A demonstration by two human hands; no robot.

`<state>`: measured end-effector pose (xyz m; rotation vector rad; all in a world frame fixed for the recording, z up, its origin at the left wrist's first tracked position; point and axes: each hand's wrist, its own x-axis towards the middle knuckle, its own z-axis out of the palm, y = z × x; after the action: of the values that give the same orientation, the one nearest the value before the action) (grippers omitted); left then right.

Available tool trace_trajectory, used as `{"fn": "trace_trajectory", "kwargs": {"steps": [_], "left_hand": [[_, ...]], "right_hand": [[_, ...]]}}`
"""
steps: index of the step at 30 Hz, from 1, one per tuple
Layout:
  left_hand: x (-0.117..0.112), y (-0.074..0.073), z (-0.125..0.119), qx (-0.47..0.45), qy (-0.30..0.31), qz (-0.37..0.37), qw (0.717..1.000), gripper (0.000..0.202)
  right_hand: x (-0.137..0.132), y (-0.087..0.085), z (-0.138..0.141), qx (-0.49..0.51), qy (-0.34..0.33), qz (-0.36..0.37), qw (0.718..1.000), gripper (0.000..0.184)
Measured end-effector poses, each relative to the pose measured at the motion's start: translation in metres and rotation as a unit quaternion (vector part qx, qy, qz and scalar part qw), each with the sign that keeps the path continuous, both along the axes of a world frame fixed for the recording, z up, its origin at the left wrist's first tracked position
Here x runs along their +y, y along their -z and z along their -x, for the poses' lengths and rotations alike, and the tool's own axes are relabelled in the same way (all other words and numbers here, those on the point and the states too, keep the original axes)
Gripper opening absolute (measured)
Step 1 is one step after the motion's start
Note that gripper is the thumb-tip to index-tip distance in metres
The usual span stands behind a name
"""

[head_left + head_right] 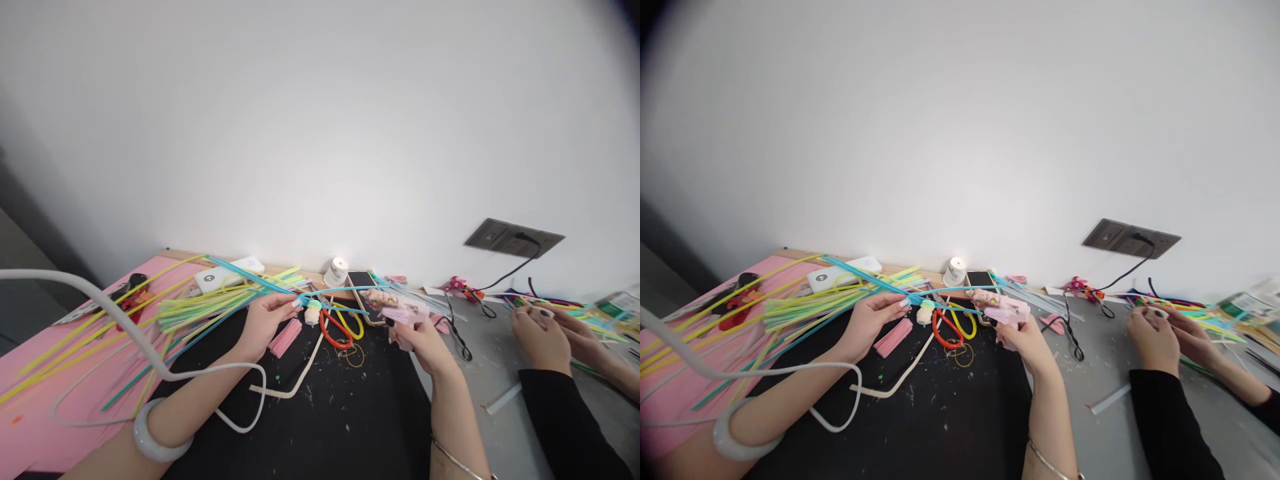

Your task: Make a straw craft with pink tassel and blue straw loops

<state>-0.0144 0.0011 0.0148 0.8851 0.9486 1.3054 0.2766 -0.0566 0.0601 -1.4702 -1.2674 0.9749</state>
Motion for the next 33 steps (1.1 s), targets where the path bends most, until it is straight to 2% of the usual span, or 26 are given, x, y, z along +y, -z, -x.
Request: {"fn": "trace_trajectory", "kwargs": {"steps": [6, 11, 15, 19, 25, 33], "left_hand": [[-0.005, -0.001, -0.005, 0.023, 0.012, 0.004, 1.0, 0.028], [-0.009, -0.004, -0.008, 0.009, 0.029, 0.009, 1.0, 0.033], [-0.009, -0.006, -0.01, 0.014, 0.036, 0.01, 0.999, 0.033], [-0.009, -0.006, -0.01, 0.02, 0.038, 0.007, 0.999, 0.034], [-0.011, -0.009, -0.011, 0.02, 0.039, 0.011, 0.999, 0.034], [-0.01, -0.008, -0.011, 0.017, 0.042, 0.012, 0.999, 0.034]], "right_hand": [[0.004, 0.008, 0.029, 0.024, -0.084, 0.053, 0.995, 0.019], [0.007, 0.02, 0.05, 0.034, -0.111, 0.051, 0.992, 0.02], [0.01, 0.03, 0.06, 0.041, -0.117, 0.04, 0.992, 0.014], [0.01, 0.034, 0.065, 0.052, -0.114, 0.041, 0.991, 0.01], [0.011, 0.034, 0.066, 0.053, -0.12, 0.035, 0.991, 0.015], [0.011, 0.037, 0.065, 0.054, -0.124, 0.037, 0.99, 0.014]]}}
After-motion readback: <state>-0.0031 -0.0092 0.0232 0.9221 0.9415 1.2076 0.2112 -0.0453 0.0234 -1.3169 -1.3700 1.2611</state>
